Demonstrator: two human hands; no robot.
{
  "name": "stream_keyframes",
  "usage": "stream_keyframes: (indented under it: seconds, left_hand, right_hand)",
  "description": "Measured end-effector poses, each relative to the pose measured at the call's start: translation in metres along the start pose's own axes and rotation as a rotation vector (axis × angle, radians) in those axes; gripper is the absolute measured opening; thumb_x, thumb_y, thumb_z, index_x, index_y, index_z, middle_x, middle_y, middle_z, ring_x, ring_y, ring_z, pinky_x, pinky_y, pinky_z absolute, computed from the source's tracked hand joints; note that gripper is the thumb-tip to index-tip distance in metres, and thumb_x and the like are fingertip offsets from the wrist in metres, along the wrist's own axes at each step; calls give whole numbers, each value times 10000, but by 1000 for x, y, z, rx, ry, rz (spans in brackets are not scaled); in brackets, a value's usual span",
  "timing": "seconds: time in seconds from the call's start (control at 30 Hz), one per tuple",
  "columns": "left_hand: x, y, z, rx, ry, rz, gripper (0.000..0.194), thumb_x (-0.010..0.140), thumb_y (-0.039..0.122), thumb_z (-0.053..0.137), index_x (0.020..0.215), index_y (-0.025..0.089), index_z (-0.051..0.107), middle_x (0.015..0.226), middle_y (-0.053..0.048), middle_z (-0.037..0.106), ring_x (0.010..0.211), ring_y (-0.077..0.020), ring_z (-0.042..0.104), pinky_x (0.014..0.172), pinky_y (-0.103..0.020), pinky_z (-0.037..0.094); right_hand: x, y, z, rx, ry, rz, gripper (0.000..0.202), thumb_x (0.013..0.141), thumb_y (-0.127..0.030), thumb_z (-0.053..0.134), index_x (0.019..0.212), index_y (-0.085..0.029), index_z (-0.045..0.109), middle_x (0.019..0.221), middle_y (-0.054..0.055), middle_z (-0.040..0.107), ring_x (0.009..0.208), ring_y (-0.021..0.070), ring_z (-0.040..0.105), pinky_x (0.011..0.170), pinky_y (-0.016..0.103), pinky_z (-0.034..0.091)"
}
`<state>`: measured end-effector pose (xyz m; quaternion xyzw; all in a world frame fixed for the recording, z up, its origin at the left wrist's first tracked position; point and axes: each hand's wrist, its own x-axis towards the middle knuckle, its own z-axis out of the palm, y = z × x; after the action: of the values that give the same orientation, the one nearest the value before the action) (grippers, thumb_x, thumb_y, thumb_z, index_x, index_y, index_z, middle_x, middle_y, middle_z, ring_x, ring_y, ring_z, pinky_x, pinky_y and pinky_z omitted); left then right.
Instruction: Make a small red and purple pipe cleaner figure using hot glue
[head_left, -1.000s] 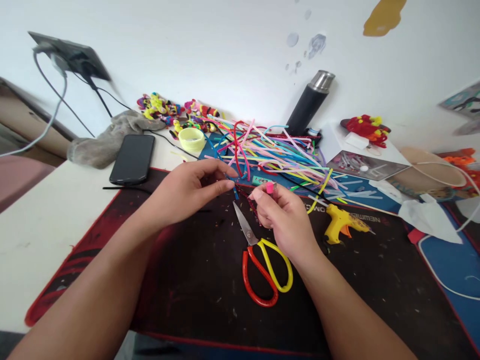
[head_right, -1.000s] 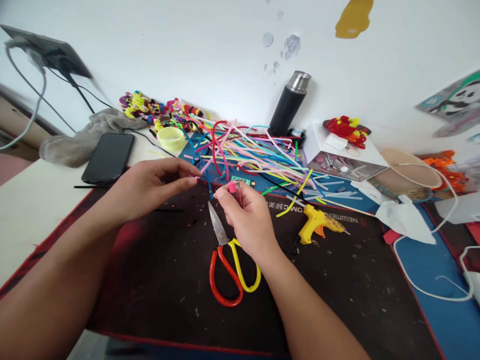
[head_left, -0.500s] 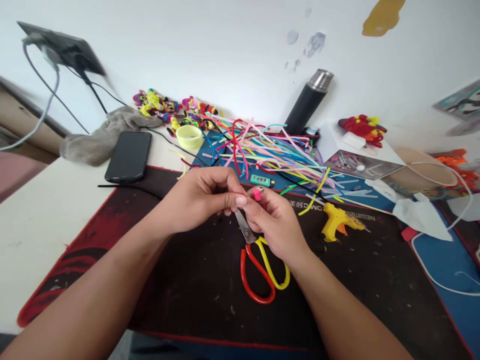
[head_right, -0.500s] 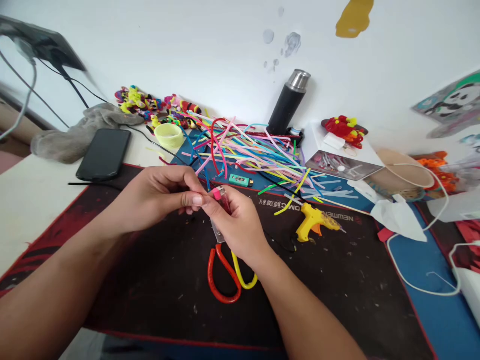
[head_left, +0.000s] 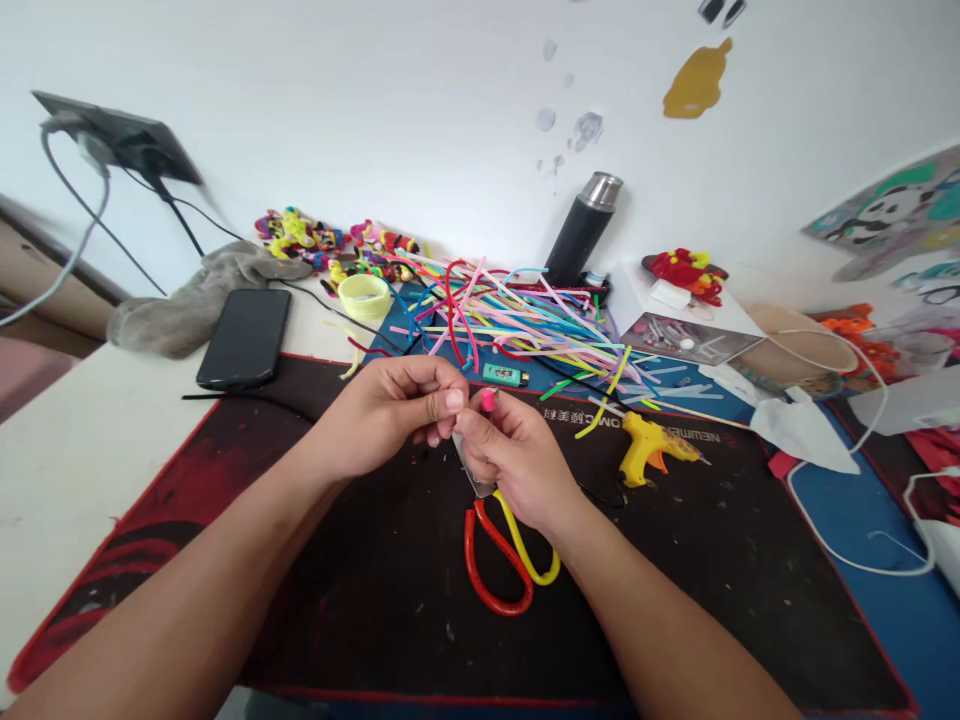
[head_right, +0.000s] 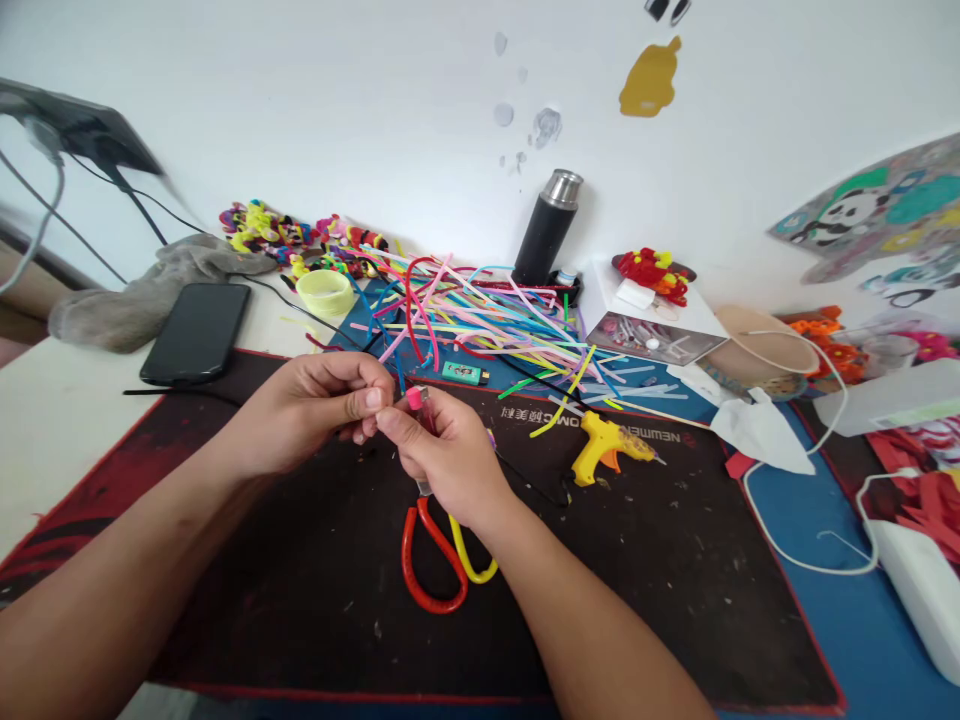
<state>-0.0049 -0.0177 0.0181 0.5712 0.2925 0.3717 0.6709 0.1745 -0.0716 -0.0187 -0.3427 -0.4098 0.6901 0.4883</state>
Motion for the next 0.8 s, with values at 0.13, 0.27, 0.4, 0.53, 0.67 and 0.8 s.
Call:
stream_keyframes:
  seconds: [0.13, 0.27, 0.4, 0.53, 0.67, 0.8]
  left_hand:
    - [1, -4, 3, 21, -41, -4, 460, 910, 585, 894, 793, 161, 758, 645, -6, 697, 539, -120, 577, 516, -232, 468]
    - [1, -7, 2, 50, -44, 16, 432, 982, 561, 824, 838, 156, 775, 751, -37, 744, 606, -130, 617, 580, -244, 506]
    - [0, -10, -1, 87, -35, 24, 463, 954, 605, 841, 858, 162, 745, 743, -29, 726, 632, -141, 616, 596, -248, 501]
    - [0, -13, -4, 95, -27, 34, 461, 940, 579, 866, 808, 177, 683, 677, 21, 629, 603, -127, 550, 584, -241, 453]
    - [0, -16, -4, -5, -66, 53, 460, 962, 544, 851, 754, 183, 654, 629, 36, 570, 577, -117, 479, 573, -241, 393]
    - [0, -16, -5, 11, -80, 54, 468, 953, 569, 848, 751, 184, 676, 622, 29, 574, 581, -124, 479, 581, -253, 398]
  right_hand:
    - [1, -8, 5, 55, 7, 34, 534, 891, -688, 871, 818, -197, 674, 560, -122, 350, 459, 56, 174, 442, 252, 114]
    - [1, -12, 6, 78, 81, 33, 543, 866, -673, 892, 782, -198, 641, 584, -106, 388, 483, 55, 164, 456, 252, 107]
    - [1, -10, 5, 53, 79, 44, 518, 871, -644, 900, 803, -200, 641, 574, -122, 339, 491, 59, 156, 462, 252, 108]
    - [1, -7, 6, 62, 76, 56, 549, 806, -627, 959, 819, -224, 587, 587, -132, 335, 493, 62, 185, 462, 248, 119]
    - [1, -5, 9, 75, 30, 68, 570, 805, -662, 950, 834, -227, 581, 586, -133, 349, 479, 60, 199, 463, 254, 121]
    - [0, -6, 10, 87, -24, 60, 584, 805, -709, 933, 843, -220, 616, 567, -138, 330, 466, 60, 184, 461, 259, 116]
